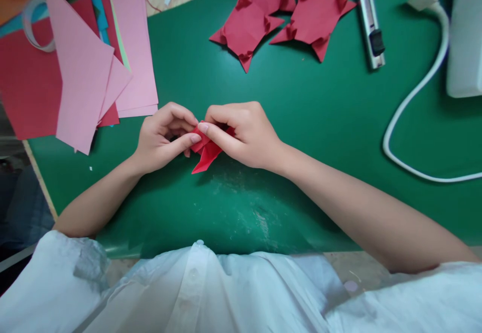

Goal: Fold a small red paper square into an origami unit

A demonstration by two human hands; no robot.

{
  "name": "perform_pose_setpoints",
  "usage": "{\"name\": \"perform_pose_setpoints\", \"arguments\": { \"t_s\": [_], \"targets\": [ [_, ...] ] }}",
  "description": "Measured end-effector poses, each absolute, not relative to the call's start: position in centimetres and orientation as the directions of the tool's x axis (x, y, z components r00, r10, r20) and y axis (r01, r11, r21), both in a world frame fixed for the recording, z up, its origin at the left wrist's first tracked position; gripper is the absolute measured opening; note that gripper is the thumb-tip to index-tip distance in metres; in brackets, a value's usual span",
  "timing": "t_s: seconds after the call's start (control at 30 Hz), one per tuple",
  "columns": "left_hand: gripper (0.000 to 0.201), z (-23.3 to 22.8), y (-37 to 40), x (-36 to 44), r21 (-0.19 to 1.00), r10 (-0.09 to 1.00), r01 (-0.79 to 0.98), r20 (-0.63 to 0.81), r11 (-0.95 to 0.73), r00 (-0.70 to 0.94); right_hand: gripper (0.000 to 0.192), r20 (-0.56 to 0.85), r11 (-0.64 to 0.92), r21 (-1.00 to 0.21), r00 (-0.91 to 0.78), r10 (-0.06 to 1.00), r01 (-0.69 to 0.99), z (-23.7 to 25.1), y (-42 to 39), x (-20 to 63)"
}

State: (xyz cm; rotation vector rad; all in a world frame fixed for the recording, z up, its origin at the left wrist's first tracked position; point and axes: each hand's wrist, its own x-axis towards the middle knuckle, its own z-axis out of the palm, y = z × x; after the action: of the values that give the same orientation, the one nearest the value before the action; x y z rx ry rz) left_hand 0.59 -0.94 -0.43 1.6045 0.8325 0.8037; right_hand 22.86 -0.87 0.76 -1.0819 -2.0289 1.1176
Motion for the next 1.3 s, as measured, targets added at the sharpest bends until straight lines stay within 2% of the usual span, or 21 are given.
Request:
{"name": "perform_pose_setpoints", "arguments": {
  "t_s": [0.3, 0.53, 0.8, 1.07, 1.3],
  "targets": [
    [0.036, -0.16, -0.71, 0.61, 0.961, 0.820, 0.175, 0.081, -0.215, 0.566, 0.043, 0.137, 0.389, -0.814, -0.509, 0.850, 0.431, 0.39, -0.98, 22.75],
    [0.021, 0.09, -0.84, 0.77, 0.931, 0.813, 0.215, 0.127, -0.296, 0.568, 0.036, 0.201, 0.479, -0.740, -0.525, 0.827, 0.472, -0.17, -1.22, 22.54],
    [0.016, -0.12, -0.96, 0.68, 0.935, 0.828, 0.230, 0.103, -0.270, 0.551, 0.030, 0.168, 0.460, -0.786, -0.573, 0.802, 0.413, 0.13, -0.98, 22.82],
    [0.019, 0.20, -0.61, 0.11, 0.961, 0.760, 0.167, 0.061, -0.219, 0.646, 0.038, 0.164, 0.459, -0.834, -0.656, 0.737, 0.308, 0.29, -0.41, 23.38],
    [0.030, 0.28, -0.59, 0.12, 0.960, 0.812, 0.214, 0.023, -0.181, 0.583, 0.053, 0.108, 0.392, -0.854, -0.620, 0.777, 0.343, 0.73, -0.30, 23.20]
  ]
}}
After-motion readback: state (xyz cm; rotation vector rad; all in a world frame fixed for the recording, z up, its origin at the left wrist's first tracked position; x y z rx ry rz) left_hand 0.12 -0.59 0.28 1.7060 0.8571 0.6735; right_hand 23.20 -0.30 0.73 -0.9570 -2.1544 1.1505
